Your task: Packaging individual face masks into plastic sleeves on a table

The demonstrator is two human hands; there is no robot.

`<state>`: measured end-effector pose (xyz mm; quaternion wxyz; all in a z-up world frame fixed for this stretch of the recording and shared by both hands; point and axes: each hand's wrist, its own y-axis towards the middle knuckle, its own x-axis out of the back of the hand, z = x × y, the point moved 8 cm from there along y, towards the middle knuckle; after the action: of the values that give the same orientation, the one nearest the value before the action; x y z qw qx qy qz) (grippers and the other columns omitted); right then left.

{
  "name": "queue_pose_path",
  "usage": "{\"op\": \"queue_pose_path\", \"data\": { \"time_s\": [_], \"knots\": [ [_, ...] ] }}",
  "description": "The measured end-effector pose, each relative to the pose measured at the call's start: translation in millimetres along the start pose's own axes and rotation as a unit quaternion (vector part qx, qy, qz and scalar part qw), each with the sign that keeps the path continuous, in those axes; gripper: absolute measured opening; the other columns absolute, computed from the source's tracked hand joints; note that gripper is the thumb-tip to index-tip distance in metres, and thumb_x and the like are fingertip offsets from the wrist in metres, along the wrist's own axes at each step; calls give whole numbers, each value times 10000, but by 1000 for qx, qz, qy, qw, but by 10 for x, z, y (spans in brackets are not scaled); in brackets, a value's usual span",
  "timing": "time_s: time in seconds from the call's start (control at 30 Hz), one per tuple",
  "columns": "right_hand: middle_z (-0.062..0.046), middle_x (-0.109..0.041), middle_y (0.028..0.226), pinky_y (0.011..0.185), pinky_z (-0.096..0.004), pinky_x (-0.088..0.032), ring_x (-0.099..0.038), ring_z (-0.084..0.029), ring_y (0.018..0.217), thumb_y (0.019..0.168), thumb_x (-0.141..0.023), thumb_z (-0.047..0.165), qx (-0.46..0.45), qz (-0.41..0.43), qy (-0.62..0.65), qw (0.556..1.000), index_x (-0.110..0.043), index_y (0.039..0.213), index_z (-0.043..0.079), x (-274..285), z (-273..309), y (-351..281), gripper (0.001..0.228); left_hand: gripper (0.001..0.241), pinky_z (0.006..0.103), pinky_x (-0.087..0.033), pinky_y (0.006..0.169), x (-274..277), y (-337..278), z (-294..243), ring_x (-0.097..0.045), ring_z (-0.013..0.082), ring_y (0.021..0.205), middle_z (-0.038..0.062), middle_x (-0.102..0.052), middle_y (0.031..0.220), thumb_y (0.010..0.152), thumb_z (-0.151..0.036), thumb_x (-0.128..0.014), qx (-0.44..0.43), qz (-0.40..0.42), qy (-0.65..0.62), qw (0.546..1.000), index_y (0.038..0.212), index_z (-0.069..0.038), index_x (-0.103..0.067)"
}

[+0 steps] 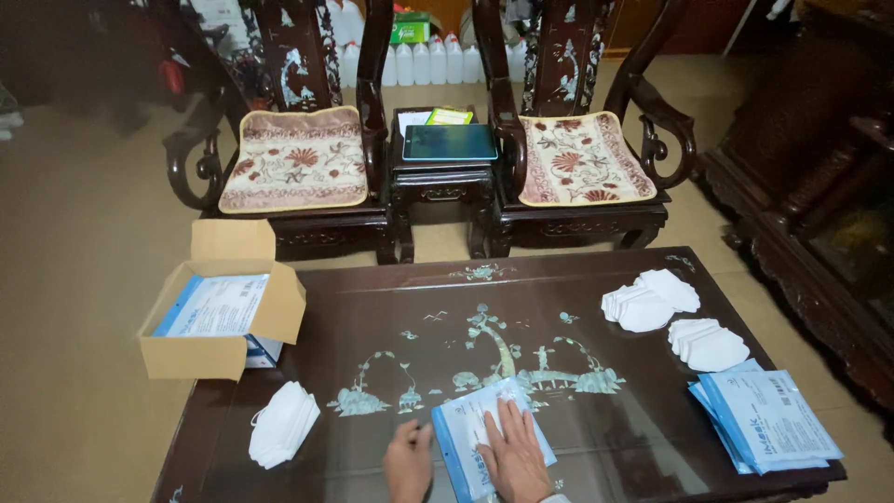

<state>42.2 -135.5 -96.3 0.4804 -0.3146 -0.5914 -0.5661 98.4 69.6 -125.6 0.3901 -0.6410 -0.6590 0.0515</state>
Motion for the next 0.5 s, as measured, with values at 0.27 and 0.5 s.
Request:
{"op": "queue_pose_path", "data": {
  "time_s": [0.27,0.5],
  "knots": [
    [-133,13,1712,1276,-487,61,56,-287,1586,1101,-262,507,-164,288,25,943,-166,1623,206,97,-56,28,610,339,347,-590,923,72,372,362,-748,188,948,15,-814,1061,953,-376,-672,-67,-84,-8,994,1249,-231,-749],
    [-221,-403,1600,1173,-621,-319,-380,-392,1503,999,-483,437,-78,-30,-65,994,-437,1529,214,-176,-1497,-485,577,315,329,-549,944,151,183,198,-760,195,1048,27,-809,1116,942,-333,-653,-219,-92,-27,971,1173,-143,-753]
  ]
}}
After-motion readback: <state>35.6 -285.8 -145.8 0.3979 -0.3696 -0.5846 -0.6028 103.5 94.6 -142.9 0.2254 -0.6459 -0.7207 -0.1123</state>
